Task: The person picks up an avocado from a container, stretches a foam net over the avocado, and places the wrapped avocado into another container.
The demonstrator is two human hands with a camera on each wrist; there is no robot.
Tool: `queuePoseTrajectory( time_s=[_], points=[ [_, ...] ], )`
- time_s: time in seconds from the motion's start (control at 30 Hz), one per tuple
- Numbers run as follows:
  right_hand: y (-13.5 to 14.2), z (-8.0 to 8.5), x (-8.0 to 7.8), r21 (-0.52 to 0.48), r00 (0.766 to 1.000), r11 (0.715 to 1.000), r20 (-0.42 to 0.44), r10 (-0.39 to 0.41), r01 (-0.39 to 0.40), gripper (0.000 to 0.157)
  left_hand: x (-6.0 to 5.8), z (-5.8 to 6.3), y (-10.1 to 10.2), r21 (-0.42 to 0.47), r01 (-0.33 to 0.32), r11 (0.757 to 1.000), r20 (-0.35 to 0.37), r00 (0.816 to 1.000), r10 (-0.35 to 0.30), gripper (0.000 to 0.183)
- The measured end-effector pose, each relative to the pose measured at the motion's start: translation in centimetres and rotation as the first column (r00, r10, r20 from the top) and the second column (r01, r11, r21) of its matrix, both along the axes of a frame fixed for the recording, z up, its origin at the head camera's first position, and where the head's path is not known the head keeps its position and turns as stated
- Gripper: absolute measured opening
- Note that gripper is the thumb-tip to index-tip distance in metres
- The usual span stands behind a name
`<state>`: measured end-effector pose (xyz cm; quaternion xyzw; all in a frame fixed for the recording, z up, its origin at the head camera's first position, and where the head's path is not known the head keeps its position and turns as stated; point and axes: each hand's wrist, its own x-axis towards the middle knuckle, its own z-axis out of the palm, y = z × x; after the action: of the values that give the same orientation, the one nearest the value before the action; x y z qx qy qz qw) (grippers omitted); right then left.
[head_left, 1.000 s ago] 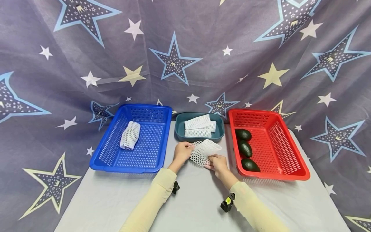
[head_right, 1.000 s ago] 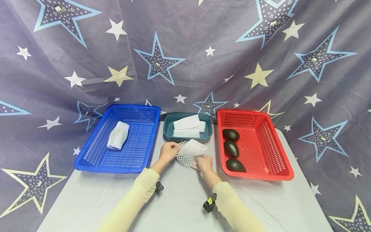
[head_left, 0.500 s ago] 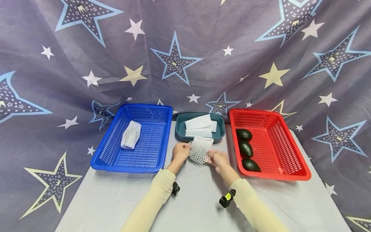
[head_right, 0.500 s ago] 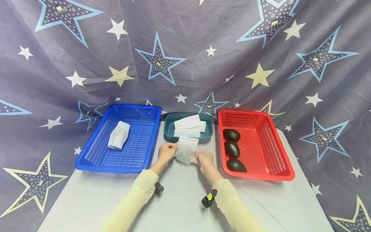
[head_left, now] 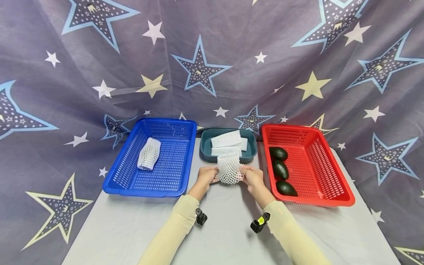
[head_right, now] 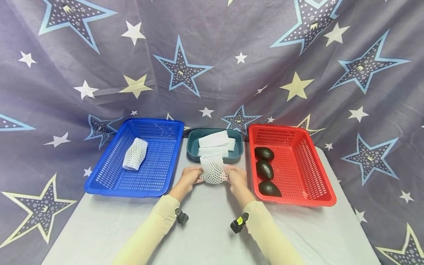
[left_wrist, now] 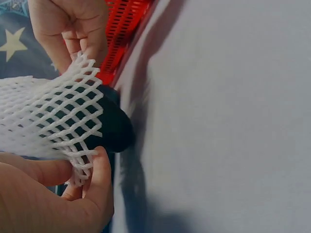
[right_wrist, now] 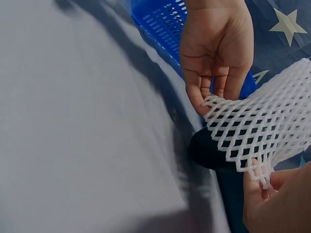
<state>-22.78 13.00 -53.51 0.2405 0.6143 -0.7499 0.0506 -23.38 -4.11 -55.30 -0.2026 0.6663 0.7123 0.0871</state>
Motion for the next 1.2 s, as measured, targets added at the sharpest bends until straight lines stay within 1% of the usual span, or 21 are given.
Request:
queuePoseTrajectory(
  time_s=[0.23,0.37,0.5,0.6,0.77,0.9,1.03,1.13,1.2],
  points=[
    [-0.4,-0.6,0.2,0.051,1.000,0.999,0.003,0.016,-0.016,0.006,0.0,-0.6,-0.1,0.004,0.010,1.000,0.004,1.000,-0.010,0.025],
    [-0.3,-1.1,0.4,0.059,1.000,0.998,0.010,0.021,-0.022,0.007,-0.1,-0.9,0.2,-0.005,0.015,1.000,0.010,1.000,-0.015,0.023],
    [-0.4,-1.6,0.5,0.079,1.000,0.997,0.017,0.009,-0.010,0.008,-0.1,-1.2,0.6,-0.019,0.015,1.000,0.017,1.000,-0.015,0.022],
    [-0.5,-1.9,0.4,0.086,1.000,0.996,0.016,0.002,-0.003,0.007,-0.1,-1.4,0.8,-0.035,0.004,0.999,0.011,1.000,-0.004,0.022],
    [-1.0,-2.2,0.3,0.070,1.000,0.998,-0.004,0.005,-0.004,0.011,-0.2,-1.8,0.8,-0.074,-0.014,0.997,-0.005,1.000,0.014,0.021],
    [-1.4,-2.3,0.3,0.086,1.000,0.996,-0.023,0.010,-0.008,0.012,-0.2,-2.0,0.6,-0.096,-0.044,0.994,-0.009,0.999,0.044,0.018],
    [-2.0,-2.5,0.2,0.123,1.000,0.992,-0.028,0.013,-0.009,0.011,-0.1,-2.2,0.4,-0.150,-0.067,0.986,-0.011,0.998,0.066,0.016],
    [-2.3,-2.7,0.1,0.150,1.000,0.989,-0.023,0.012,-0.008,0.012,0.0,-2.2,0.4,-0.224,-0.070,0.972,-0.004,0.997,0.071,0.016],
    [-2.5,-2.6,0.1,0.164,1.000,0.986,-0.022,0.015,-0.011,0.012,0.0,-2.0,0.3,-0.252,-0.072,0.965,0.005,0.997,0.075,0.016]
  ],
)
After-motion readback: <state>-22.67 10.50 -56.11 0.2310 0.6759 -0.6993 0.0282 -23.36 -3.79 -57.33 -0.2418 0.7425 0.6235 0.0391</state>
